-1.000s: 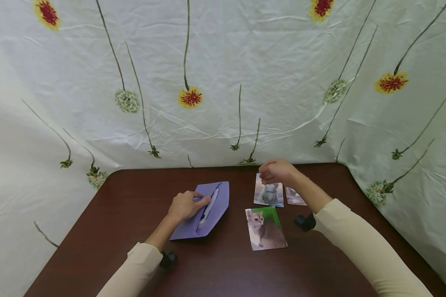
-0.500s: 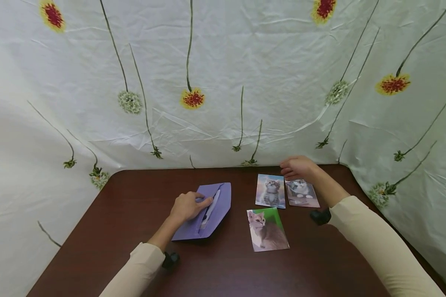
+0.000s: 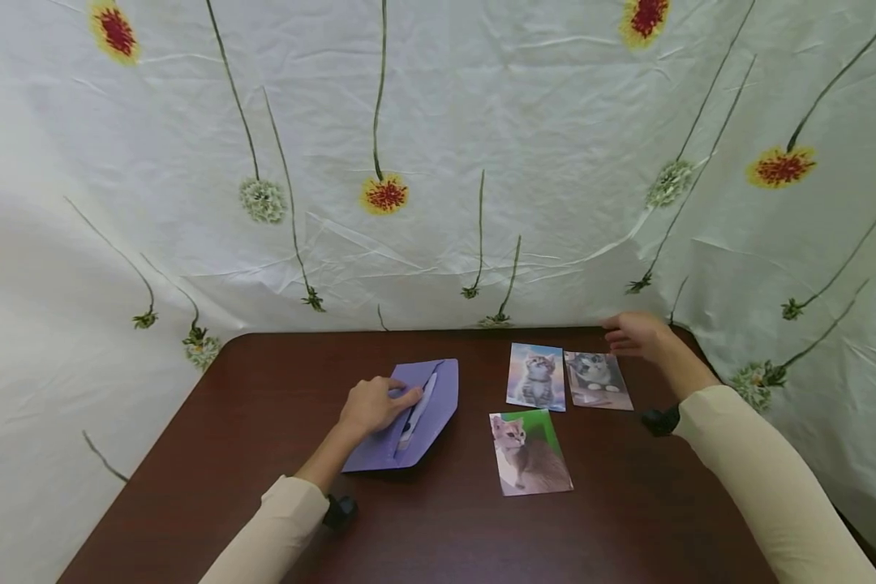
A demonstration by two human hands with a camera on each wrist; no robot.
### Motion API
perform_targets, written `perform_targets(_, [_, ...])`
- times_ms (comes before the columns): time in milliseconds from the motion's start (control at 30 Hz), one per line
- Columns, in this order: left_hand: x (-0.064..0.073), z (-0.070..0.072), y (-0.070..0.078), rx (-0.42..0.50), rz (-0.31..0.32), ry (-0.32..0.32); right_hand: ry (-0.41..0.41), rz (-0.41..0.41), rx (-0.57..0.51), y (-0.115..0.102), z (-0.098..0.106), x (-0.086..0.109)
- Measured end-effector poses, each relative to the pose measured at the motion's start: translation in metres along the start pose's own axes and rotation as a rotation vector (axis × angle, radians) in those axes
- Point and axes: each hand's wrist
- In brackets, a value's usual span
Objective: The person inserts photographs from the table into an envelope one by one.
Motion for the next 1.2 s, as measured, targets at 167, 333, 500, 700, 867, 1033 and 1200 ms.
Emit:
perform_targets(167, [-0.001, -0.003, -0.001, 0.002, 0.003, -0.006, 0.072, 0.007, 0.007, 0.019, 0.013, -0.004])
perform_targets(333, [0.000, -0.004, 0.000, 0.006, 0.000, -0.003, 0.126, -0.041, -0.019, 0.039, 0.018, -0.008])
perform_targets(500, [0.000, -0.004, 0.001, 0.007, -0.002, 0.003, 0.124, -0.054, -0.039, 0.049, 0.018, -0.014])
perform_targets(700, [-0.001, -0.005, 0.000, 0.009, 0.008, 0.003, 0.102, -0.090, -0.054, 0.056, 0.016, -0.021])
perform_targets(867, [-0.001, -0.004, 0.001, 0.008, 0.004, 0.006, 0.093, -0.128, -0.064, 0.064, 0.017, -0.026])
perform_targets(1033, [-0.001, -0.003, 0.002, -0.001, 0.006, 0.004, 0.108, -0.153, -0.069, 0.067, 0.014, -0.030])
perform_targets(1200, [-0.001, -0.002, 0.000, -0.005, 0.019, 0.004, 0.070, -0.155, -0.078, 0.066, 0.011, -0.030])
Point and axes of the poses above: each hand's wrist, its own x-axis away from the middle knuckle, its own z-axis out of the back of the hand, y = z × x, and after that the axes turned 1 degree about -y, right-handed
